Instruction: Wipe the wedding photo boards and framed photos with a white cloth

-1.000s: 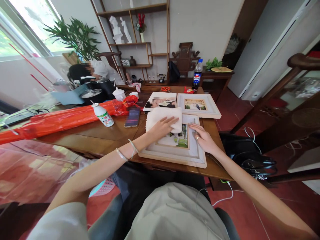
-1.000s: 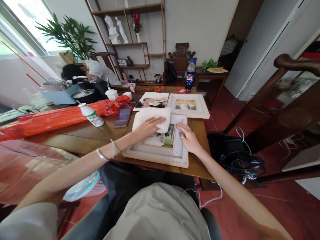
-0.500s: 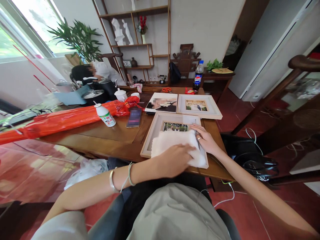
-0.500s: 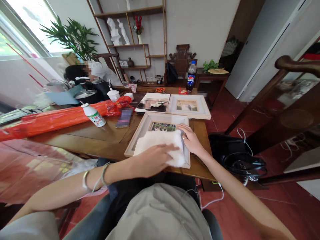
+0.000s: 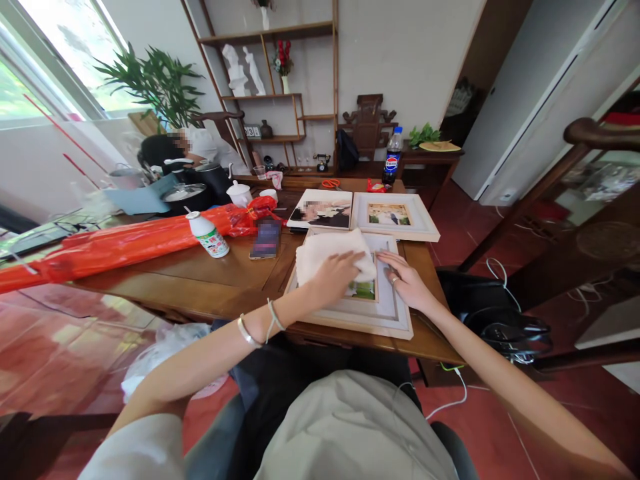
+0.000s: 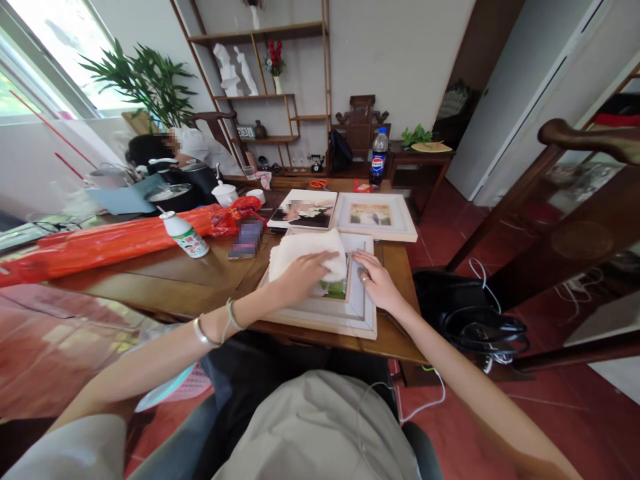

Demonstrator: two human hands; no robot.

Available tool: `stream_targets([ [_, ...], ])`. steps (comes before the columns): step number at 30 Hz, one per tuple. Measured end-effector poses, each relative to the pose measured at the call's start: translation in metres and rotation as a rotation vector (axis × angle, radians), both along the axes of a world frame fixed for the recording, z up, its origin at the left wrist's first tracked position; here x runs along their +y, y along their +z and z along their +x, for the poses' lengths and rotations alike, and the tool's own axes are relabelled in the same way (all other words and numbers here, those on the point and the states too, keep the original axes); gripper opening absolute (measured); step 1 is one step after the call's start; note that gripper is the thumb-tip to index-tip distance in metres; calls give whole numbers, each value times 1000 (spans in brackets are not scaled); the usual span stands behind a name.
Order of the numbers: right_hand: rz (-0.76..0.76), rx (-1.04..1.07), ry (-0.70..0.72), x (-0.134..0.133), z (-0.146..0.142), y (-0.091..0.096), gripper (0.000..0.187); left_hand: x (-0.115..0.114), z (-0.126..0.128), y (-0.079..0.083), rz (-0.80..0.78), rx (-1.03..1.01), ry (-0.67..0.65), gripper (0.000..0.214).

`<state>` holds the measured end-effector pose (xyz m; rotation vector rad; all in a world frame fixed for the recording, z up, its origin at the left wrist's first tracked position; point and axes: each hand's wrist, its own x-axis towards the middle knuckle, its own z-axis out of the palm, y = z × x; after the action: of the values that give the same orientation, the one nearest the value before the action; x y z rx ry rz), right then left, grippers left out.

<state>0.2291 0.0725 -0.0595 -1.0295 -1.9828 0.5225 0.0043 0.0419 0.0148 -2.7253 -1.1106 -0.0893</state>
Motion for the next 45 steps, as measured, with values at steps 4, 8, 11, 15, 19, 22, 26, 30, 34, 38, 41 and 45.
stream_targets([
  [4,25,-24,-20,-1,-1,1,45,42,11,1,96,-176,-123,40],
  [8,4,-66,-50,-3,-2,4,45,68,34,-7,28,-195,-365,42],
  [11,12,-60,-22,-2,-2,5,47,70,36,-12,-26,-159,-307,42],
  [15,7,-11,-9,0,-1,2,49,59,4,-12,-56,-61,-126,42],
  [19,-21,10,-12,0,0,0,49,44,-43,-5,-84,30,35,42],
  [22,-26,8,-14,0,-1,1,49,25,-66,1,-84,26,124,43],
  [26,-39,1,-33,-2,-2,3,48,-23,-71,6,-151,70,89,44],
  [30,-50,-16,-39,-3,-2,4,48,-75,-63,11,-227,16,-29,44],
  [34,-55,-31,-32,-3,-2,6,49,-88,-53,6,-252,-75,-171,41],
  [38,-54,-32,-31,-4,-2,6,50,-66,-33,-10,-166,-80,-229,35],
  [41,-76,-33,-41,-5,-2,7,50,-41,-13,-17,-112,-36,-220,32],
  [45,-95,-37,-80,-6,-1,6,55,-7,2,-17,-57,-9,-132,30],
])
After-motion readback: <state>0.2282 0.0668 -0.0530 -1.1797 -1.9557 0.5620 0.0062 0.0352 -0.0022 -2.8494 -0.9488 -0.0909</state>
